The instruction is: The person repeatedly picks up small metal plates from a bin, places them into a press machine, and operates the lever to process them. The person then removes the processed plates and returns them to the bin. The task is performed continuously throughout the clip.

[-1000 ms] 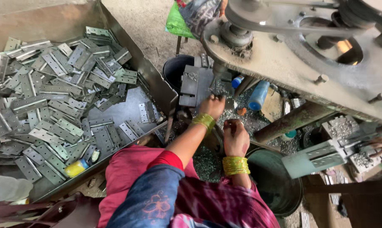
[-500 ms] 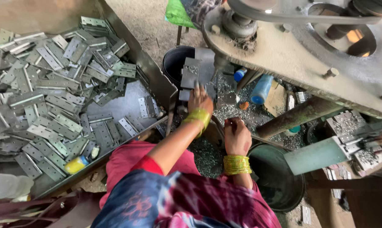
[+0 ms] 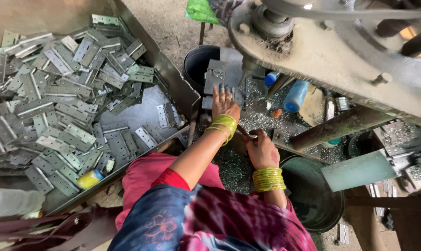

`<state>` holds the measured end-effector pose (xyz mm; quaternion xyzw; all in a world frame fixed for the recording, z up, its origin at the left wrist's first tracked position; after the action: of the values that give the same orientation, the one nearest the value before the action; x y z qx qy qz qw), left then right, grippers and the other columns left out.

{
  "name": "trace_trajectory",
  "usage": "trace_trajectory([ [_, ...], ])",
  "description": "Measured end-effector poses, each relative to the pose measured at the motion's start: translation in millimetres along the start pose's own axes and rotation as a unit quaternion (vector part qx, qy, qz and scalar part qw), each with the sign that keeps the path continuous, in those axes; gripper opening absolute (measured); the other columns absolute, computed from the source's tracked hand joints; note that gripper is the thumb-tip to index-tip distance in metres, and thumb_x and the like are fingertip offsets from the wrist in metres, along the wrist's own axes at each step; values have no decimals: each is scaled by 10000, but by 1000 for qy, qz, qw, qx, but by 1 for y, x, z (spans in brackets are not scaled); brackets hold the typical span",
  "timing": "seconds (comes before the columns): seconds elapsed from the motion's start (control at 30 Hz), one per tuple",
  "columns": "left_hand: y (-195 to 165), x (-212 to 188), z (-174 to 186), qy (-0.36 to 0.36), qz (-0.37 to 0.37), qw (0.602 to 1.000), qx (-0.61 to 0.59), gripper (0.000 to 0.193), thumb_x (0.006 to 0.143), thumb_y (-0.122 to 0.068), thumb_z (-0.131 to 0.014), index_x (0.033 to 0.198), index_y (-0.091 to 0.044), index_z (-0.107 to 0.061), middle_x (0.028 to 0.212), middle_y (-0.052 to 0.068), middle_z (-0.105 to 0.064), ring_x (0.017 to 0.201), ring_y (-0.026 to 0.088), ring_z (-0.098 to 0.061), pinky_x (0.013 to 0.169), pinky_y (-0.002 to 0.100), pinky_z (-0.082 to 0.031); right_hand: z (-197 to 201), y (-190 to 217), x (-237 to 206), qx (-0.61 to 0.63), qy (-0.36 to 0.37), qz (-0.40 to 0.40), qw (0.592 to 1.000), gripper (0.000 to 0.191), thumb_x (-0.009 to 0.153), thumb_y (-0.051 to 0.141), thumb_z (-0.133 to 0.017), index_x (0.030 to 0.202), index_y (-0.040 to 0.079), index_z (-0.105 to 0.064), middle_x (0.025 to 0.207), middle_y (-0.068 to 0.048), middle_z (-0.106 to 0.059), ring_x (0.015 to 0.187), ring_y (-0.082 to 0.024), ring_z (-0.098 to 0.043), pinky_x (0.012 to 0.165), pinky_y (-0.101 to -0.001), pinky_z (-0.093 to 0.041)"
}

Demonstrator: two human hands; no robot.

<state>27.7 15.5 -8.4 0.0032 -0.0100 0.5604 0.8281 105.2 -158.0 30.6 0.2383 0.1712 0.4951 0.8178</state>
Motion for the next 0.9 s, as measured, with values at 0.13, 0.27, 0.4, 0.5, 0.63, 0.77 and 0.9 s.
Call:
trace_trajectory([
  [0.13, -1, 6, -6, 48, -23, 996, 67, 544, 1034, -247, -341, 1467, 49, -487, 1656, 218, -273, 1563, 407, -91, 1227, 574, 86, -28, -38, 16, -14, -14, 37, 999, 474, 886, 459, -669, 1216, 119, -660, 1022, -223, -737, 977, -413, -703, 798, -506, -542],
  [0.27, 0, 13, 1, -3, -14, 999, 38, 542, 1033, -241, -356, 1454, 76, -485, 1652, 215, -284, 1568, 407, -102, 1230, 542, 72, -77, -91, 12, -40, 39, -4, 998, 454, 890, 386, -631, 1228, 84, -611, 1023, -254, -734, 987, -460, -691, 828, -543, -541],
  [0.4, 12, -3, 4, -15, -27, 1000, 5, 528, 1012, -246, -361, 1455, 16, -477, 1640, 191, -262, 1549, 356, -121, 1234, 504, 61, -124, -117, -24, -31, 77, -115, 990, 477, 919, 493, -622, 1170, 87, -631, 1052, -276, -713, 1032, -474, -666, 877, -548, -533],
  [0.5, 19, -16, 10, -5, -51, 998, -19, 489, 1042, -235, -359, 1460, -33, -513, 1651, 172, -283, 1568, 347, -156, 1263, 501, 33, -120, -121, -20, -7, 100, -119, 988, 487, 884, 484, -639, 1162, 85, -630, 1069, -271, -700, 1059, -479, -643, 885, -556, -521],
  [0.63, 15, -7, 19, 37, -45, 997, 49, 458, 1024, -179, -379, 1441, -67, -531, 1669, 154, -257, 1570, 333, -155, 1268, 507, 32, -97, -124, 12, -47, 63, -10, 997, 457, 879, 411, -622, 1178, 66, -623, 1052, -277, -712, 1049, -471, -670, 889, -543, -534],
  [0.77, 6, 0, 16, 70, -37, 996, 45, 485, 1043, -230, -363, 1434, 5, -527, 1656, 195, -268, 1565, 349, -146, 1255, 505, 35, -112, -133, 4, -43, 51, -34, 997, 436, 872, 393, -654, 1157, 63, -634, 1045, -289, -702, 1050, -476, -655, 888, -547, -520],
  [0.9, 10, -2, 15, -71, -14, 997, -18, 494, 1035, -205, -382, 1448, 16, -538, 1615, 179, -352, 1544, 340, -209, 1269, 500, 22, -129, -137, -13, -31, 45, -80, 995, 467, 876, 425, -670, 1160, 57, -627, 1047, -288, -703, 1038, -482, -655, 872, -554, -522],
])
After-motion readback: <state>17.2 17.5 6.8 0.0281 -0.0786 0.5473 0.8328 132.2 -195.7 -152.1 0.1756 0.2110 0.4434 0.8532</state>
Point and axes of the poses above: each hand's wrist, its own x-axis towards the middle knuckle, its own z-axis out of the back of the hand, y = z × x, the point moved 1 cm from there along x, towards the middle knuckle
